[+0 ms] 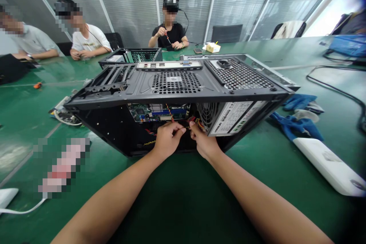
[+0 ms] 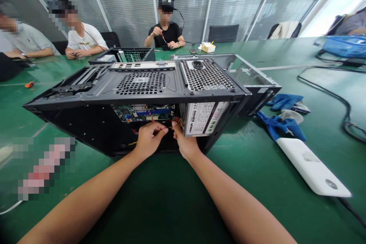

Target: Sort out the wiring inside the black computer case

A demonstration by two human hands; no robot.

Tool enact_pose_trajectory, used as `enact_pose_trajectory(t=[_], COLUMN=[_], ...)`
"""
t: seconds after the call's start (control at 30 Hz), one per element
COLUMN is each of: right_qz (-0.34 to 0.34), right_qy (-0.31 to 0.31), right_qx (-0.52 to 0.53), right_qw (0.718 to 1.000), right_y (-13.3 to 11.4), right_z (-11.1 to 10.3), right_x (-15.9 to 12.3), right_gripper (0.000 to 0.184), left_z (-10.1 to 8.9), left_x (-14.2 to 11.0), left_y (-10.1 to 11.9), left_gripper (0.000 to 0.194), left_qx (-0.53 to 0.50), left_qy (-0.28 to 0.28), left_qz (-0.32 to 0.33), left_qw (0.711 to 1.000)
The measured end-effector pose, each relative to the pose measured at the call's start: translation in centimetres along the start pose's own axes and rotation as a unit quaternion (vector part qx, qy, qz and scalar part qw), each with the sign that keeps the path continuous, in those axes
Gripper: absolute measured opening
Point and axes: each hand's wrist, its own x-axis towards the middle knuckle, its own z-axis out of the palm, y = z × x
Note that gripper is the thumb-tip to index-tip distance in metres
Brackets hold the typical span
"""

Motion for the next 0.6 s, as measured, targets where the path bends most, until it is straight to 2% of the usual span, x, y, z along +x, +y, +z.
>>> enact_pose_trajectory(t=[0.17, 0.4, 0.47, 0.6], right_qz=[-0.007, 0.006, 0.010, 0.014], right_qy=[0.004, -0.014, -0.020, -0.005], right_qx=[-0.020, -0.019, -0.009, 0.000], right_qw=[1.000, 1.000, 1.000, 1.000], right_y=[0.44, 0.24, 0.05, -0.23], right_z=[-0.26, -0.26, -0.13, 0.08], right_x=[0.10, 0.11, 0.03, -0.17], right_gripper=[0.046, 0.048, 0.049, 0.047], left_z=[0.10, 0.06, 0.07, 0.10], left_x=[0.01, 0.34, 0.42, 0.35], left_y=[-0.16, -0.69, -0.74, -0.46], left_gripper=[0.017, 0.024, 0.023, 0.014], left_qx=[-0.040, -0.149, -0.148, -0.095], left_qy=[-0.042, -0.105, -0.102, -0.051], left_qz=[-0.052, -0.131, -0.126, -0.069], left_qw=[0.997, 0.974, 0.976, 0.992])
